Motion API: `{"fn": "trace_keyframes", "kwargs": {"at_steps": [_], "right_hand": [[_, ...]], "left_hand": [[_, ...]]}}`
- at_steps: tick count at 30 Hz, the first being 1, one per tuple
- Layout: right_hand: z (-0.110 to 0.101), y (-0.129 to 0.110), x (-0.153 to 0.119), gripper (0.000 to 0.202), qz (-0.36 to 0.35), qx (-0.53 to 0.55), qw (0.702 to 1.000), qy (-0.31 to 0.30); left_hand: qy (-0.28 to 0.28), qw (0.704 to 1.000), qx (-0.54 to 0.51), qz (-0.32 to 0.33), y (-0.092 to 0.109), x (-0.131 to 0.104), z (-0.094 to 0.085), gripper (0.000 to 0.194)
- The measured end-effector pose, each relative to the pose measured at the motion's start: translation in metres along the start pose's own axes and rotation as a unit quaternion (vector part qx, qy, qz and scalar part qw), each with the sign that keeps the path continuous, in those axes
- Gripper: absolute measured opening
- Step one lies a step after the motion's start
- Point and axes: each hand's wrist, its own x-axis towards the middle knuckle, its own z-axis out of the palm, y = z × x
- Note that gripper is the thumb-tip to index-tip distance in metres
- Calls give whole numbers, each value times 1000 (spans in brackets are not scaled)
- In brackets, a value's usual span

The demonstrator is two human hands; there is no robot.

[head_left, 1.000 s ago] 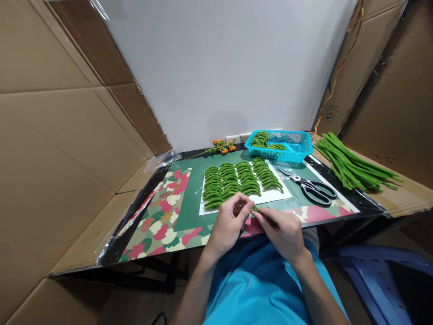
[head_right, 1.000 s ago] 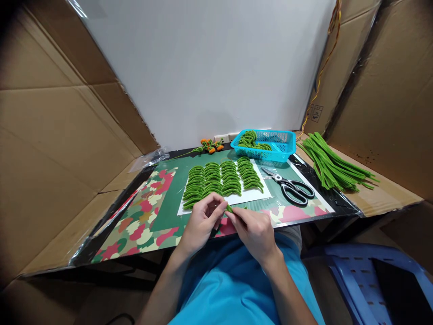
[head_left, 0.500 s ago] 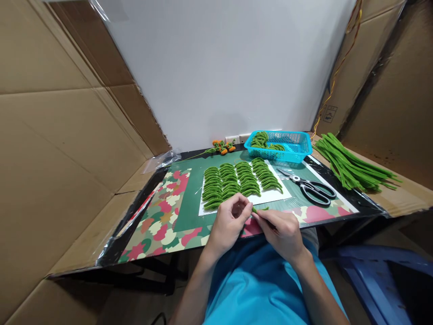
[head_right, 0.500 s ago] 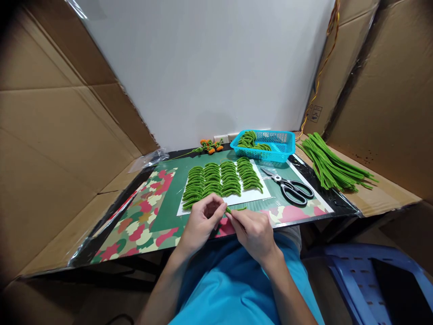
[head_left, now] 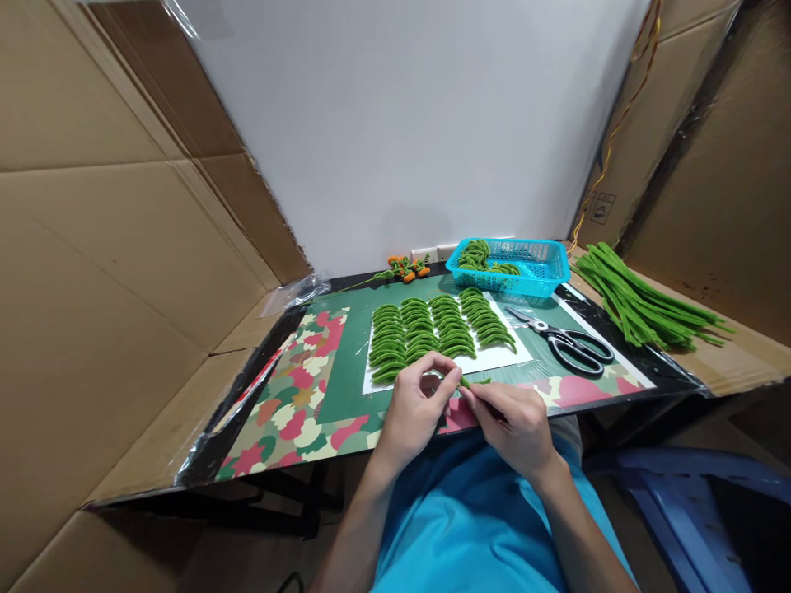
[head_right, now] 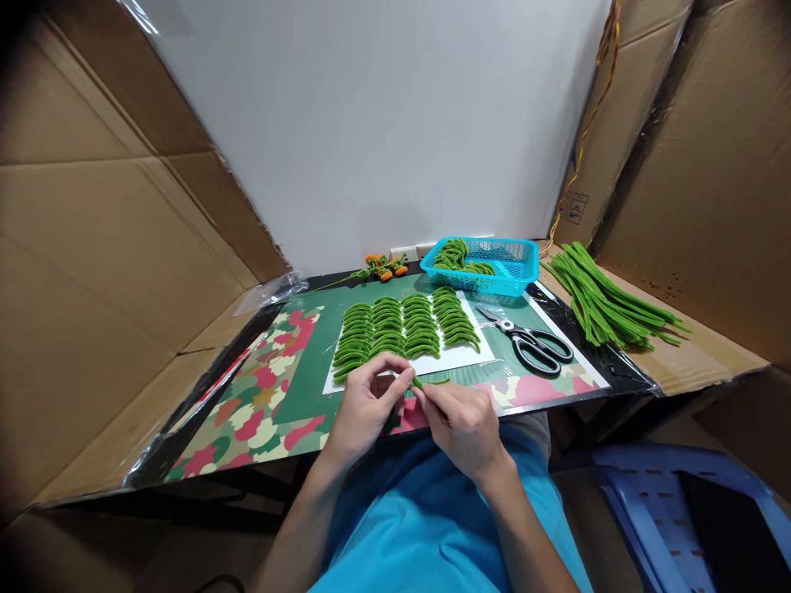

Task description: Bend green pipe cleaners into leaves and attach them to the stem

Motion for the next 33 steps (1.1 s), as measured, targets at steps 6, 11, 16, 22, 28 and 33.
{"fn": "trace_keyframes", "kwargs": {"at_steps": [6, 11, 16, 22, 28, 33], "right_hand": [[-2, 0, 0, 17, -2, 14, 1000, -13], [0, 0, 0, 9, 13, -11, 1000, -3], [2, 0, 0, 17, 16, 0, 1000, 20], [5, 2, -2, 13, -12, -32, 999, 41], [4, 0, -1, 9, -9, -35, 998, 45], [4, 1, -1, 10, -11, -39, 998, 39]], "left_hand": [[6, 1000, 15, -3, -1, 0, -1, 27], [4, 1000, -17, -8, 0, 1, -1, 30], [-6, 1000, -25, -18, 0, 1, 0, 32], [-18, 999, -23, -20, -1, 0, -1, 32], [-23, 1000, -8, -16, 1, 0, -1, 32], [-21, 999, 4, -25, 1, -1, -2, 33]]}}
